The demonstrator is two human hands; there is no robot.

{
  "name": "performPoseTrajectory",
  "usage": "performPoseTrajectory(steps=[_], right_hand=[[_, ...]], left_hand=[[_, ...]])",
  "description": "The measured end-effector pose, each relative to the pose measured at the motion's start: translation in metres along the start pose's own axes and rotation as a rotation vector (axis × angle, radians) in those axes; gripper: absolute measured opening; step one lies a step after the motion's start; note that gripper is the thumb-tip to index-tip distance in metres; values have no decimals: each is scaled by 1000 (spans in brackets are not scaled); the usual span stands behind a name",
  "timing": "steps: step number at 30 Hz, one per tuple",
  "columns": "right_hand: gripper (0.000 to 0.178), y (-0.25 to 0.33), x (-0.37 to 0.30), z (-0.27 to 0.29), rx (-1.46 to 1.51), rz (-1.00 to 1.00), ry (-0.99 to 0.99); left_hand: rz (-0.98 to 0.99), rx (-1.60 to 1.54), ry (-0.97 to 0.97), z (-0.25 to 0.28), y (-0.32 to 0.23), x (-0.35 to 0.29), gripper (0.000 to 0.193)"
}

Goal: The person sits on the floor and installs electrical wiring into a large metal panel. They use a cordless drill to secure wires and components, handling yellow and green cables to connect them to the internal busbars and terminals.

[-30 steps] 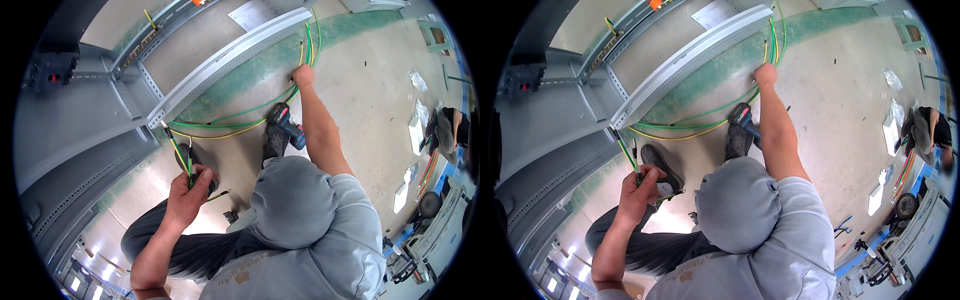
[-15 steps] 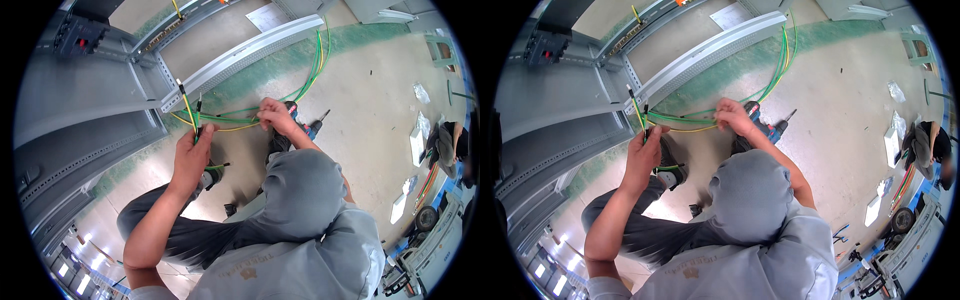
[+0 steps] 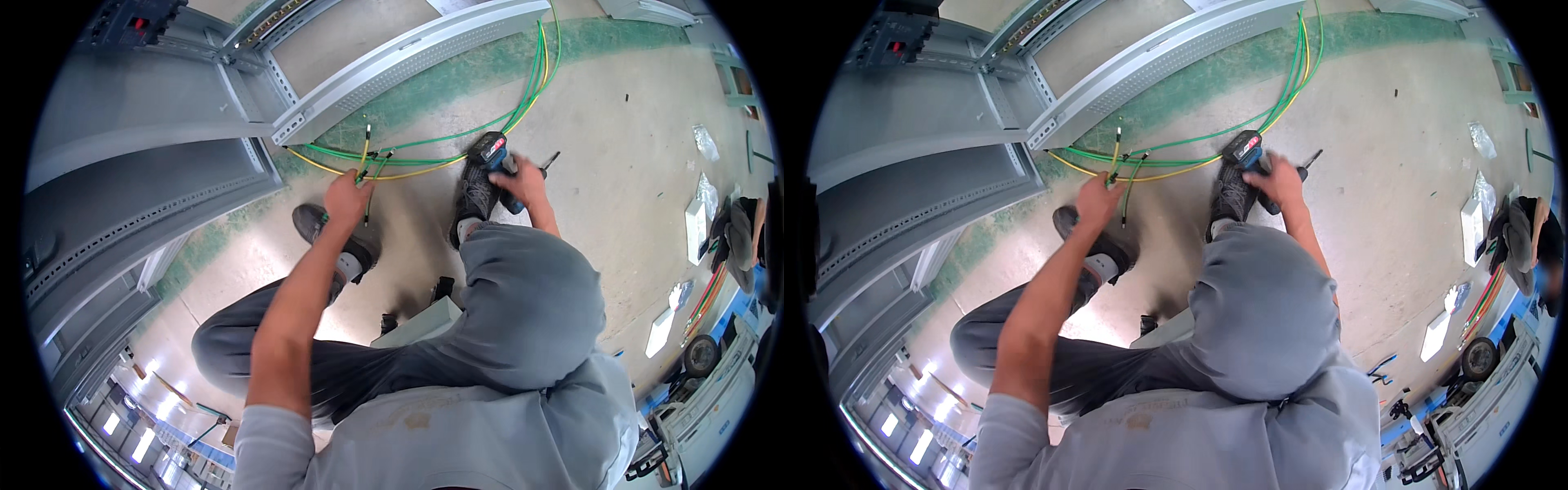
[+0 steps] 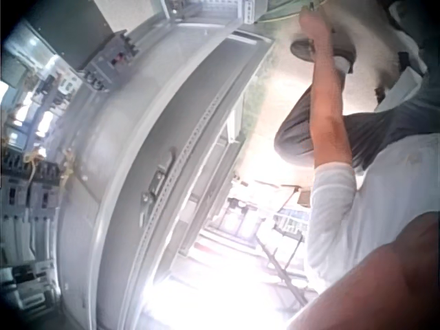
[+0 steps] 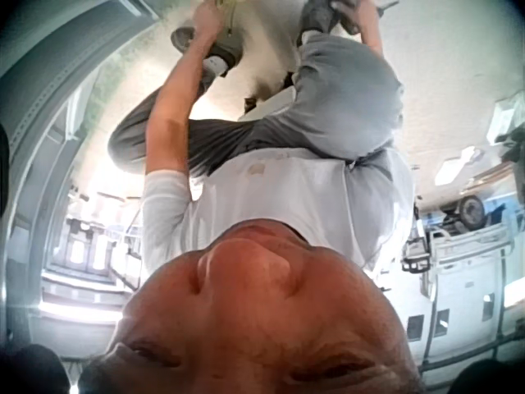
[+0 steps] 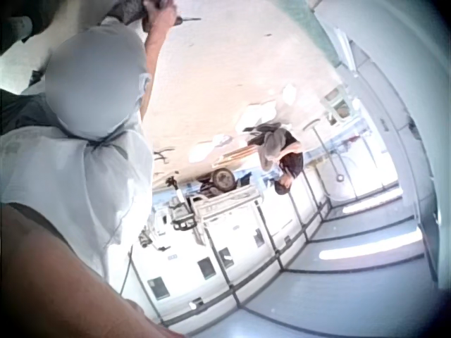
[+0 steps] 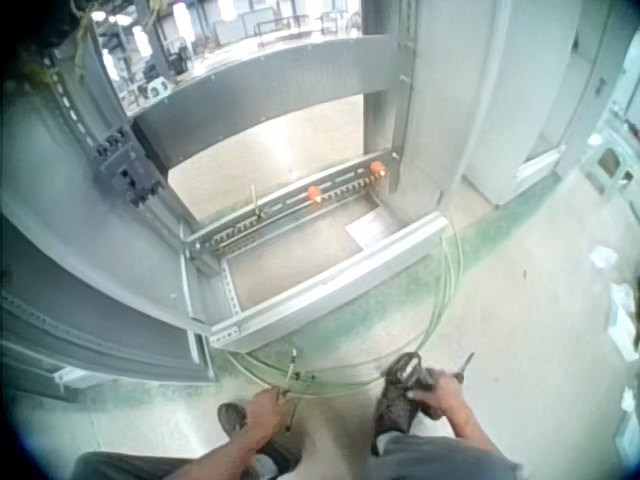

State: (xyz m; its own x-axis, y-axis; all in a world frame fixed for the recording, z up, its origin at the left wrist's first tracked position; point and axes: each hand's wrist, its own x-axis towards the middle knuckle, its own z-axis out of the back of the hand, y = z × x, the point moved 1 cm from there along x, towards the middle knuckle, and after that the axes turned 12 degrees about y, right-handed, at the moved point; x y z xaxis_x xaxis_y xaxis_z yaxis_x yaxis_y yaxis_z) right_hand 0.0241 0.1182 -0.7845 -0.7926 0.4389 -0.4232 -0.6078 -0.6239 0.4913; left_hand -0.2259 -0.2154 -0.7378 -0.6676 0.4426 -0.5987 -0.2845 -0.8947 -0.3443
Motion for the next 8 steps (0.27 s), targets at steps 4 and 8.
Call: performPoseTrajectory(steps=[4,8], right_hand=[[64,-16,-27,-30,-147,62,-80],[79,-16,-10,-47,-202,-131,84]], left_hand=[[21,1,19,-80,26,23,45],[36,49,141,-116,67,68,68]])
